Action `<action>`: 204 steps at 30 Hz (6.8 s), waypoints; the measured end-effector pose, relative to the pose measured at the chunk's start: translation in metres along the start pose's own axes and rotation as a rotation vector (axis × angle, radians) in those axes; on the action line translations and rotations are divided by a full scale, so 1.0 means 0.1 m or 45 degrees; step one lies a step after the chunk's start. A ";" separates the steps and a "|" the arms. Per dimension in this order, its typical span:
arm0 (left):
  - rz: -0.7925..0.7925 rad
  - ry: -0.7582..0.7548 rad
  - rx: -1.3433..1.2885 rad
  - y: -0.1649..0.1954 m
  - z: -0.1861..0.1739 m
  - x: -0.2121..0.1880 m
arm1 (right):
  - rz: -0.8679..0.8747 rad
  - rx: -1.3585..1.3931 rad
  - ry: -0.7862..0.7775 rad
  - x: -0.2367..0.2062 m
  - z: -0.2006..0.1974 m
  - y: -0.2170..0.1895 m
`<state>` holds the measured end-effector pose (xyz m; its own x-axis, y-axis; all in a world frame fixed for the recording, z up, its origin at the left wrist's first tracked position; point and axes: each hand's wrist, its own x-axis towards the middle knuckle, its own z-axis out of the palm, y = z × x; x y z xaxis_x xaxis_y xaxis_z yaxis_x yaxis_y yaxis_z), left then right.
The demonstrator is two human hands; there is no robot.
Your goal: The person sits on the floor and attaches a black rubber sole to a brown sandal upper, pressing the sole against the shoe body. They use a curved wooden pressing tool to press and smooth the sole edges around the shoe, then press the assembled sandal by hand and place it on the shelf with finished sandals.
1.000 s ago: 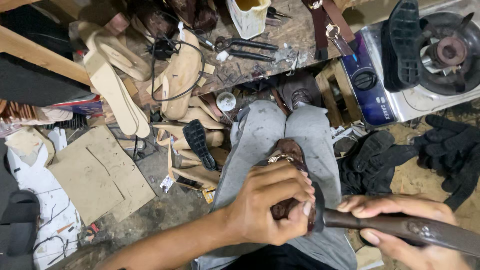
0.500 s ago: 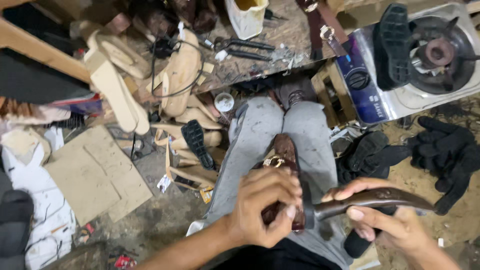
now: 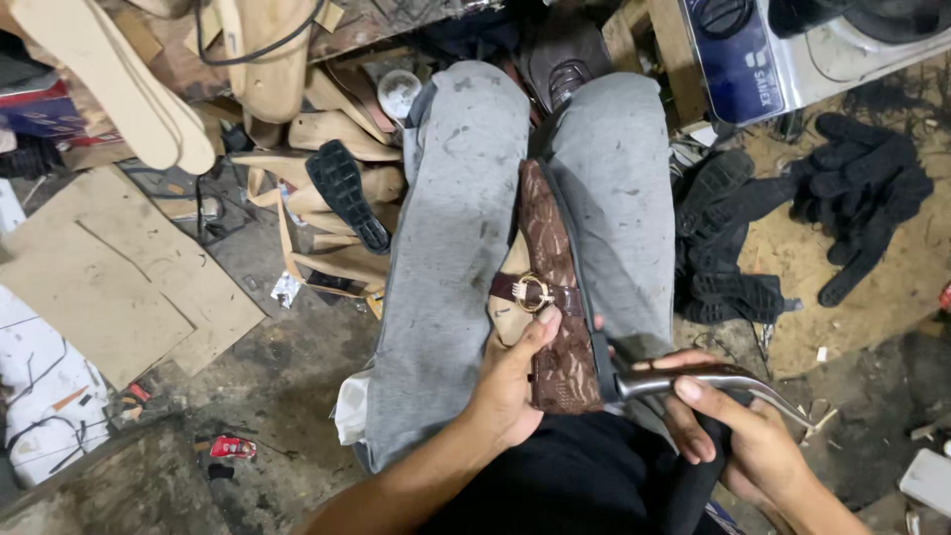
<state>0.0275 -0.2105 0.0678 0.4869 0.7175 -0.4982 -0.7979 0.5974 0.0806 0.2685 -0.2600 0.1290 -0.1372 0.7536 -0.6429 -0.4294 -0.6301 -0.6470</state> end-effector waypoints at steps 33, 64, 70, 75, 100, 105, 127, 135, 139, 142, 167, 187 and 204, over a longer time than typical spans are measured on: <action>0.247 0.185 0.348 -0.29 -0.48 0.23 | -0.342 -1.366 -0.056 0.57 0.77 -0.74; 0.202 0.165 0.283 -0.21 -0.31 -0.06 | -0.099 -0.011 0.313 0.43 0.52 -0.02; 0.270 0.207 0.314 -0.27 -0.43 0.13 | -0.383 -1.042 0.395 0.47 0.64 -0.28; 0.231 0.281 0.235 -0.30 -0.38 0.19 | -0.236 -0.463 0.458 0.59 0.62 -0.36; 0.224 0.238 0.429 -0.30 -0.21 0.05 | -0.153 -1.373 0.631 0.79 1.11 -1.08; 0.077 0.291 0.360 -0.53 -0.43 0.00 | -0.130 -1.229 0.546 0.87 1.08 -1.17; 0.431 0.116 0.443 -0.78 -0.67 0.05 | 0.265 -1.525 0.288 1.61 1.21 -1.61; 0.254 0.229 0.339 -0.44 -0.72 0.25 | -0.263 -0.898 0.115 1.72 0.79 -1.12; 0.307 0.339 0.431 -0.24 -0.87 0.22 | -0.570 -0.864 0.133 1.44 0.56 -0.62; 0.209 0.359 0.571 0.08 -1.05 -0.13 | -0.967 -1.373 -0.169 1.05 0.39 -0.35; 0.942 -0.188 0.776 1.50 -0.29 0.19 | -1.059 -0.223 -0.166 1.13 0.78 -0.07; 1.104 -0.085 1.062 1.35 0.05 0.08 | -1.071 -0.195 -0.315 1.23 0.53 -0.18; 0.990 -0.326 1.279 1.18 0.52 0.17 | -0.955 0.094 -0.375 1.44 0.09 -0.29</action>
<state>-0.0403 -0.1090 0.1135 0.1616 0.9768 0.1408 -0.3405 -0.0788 0.9369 0.2531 -0.1316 0.0590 -0.0144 0.9956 0.0930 -0.5567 0.0693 -0.8278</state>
